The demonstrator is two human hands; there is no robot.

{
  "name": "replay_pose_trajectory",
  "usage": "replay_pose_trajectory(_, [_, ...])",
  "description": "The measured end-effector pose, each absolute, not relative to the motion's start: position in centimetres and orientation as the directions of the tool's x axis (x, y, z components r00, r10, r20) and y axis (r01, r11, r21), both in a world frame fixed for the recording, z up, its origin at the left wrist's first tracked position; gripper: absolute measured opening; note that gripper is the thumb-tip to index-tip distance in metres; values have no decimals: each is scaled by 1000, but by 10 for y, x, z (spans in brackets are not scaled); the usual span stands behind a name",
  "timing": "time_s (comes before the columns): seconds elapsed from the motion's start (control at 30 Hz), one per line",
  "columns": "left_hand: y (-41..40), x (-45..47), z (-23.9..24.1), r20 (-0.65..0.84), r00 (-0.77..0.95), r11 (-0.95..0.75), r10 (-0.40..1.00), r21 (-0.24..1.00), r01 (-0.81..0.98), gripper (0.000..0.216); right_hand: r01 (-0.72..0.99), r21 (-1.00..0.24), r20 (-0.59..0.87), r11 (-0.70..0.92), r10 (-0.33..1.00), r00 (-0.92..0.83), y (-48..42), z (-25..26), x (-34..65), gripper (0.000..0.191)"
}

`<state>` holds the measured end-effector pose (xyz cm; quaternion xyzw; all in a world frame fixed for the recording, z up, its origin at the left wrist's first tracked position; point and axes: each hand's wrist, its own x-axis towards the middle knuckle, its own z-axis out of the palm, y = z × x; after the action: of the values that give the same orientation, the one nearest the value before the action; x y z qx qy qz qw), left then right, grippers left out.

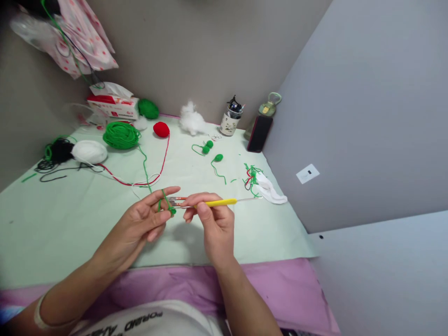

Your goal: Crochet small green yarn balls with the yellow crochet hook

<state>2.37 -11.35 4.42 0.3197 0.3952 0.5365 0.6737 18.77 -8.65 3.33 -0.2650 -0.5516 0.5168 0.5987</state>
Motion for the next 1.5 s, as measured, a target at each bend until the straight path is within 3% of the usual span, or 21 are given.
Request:
replay_pose_trajectory(0.23, [-113,26,44,-157,145,206,977,874,-439,42,-129,-876,483,465,851,-207,-90,34,186,15])
replay_pose_trajectory(0.53, [-113,23,45,-148,71,164,986,892,-422,32,-356,-897,343,262,921,-186,-87,33,188,19])
replay_pose_trajectory(0.97, [-115,25,47,-148,71,164,986,913,-375,23,-248,-922,337,298,932,-134,-90,33,184,21])
replay_pose_trajectory(1.17, [-114,23,44,-131,72,149,989,909,-389,21,-280,-916,336,287,931,-144,-88,35,185,22])
replay_pose_trajectory(1.27, [-115,22,44,-126,55,137,991,916,-378,20,-217,-910,389,352,908,-156,-90,36,187,21])
replay_pose_trajectory(1.37, [-116,23,44,-126,34,129,991,908,-399,24,29,-800,587,599,792,-171,-95,34,190,21])
replay_pose_trajectory(1.5, [-117,25,45,-192,122,228,974,828,-512,40,365,-427,756,827,549,-358,-99,29,191,38])
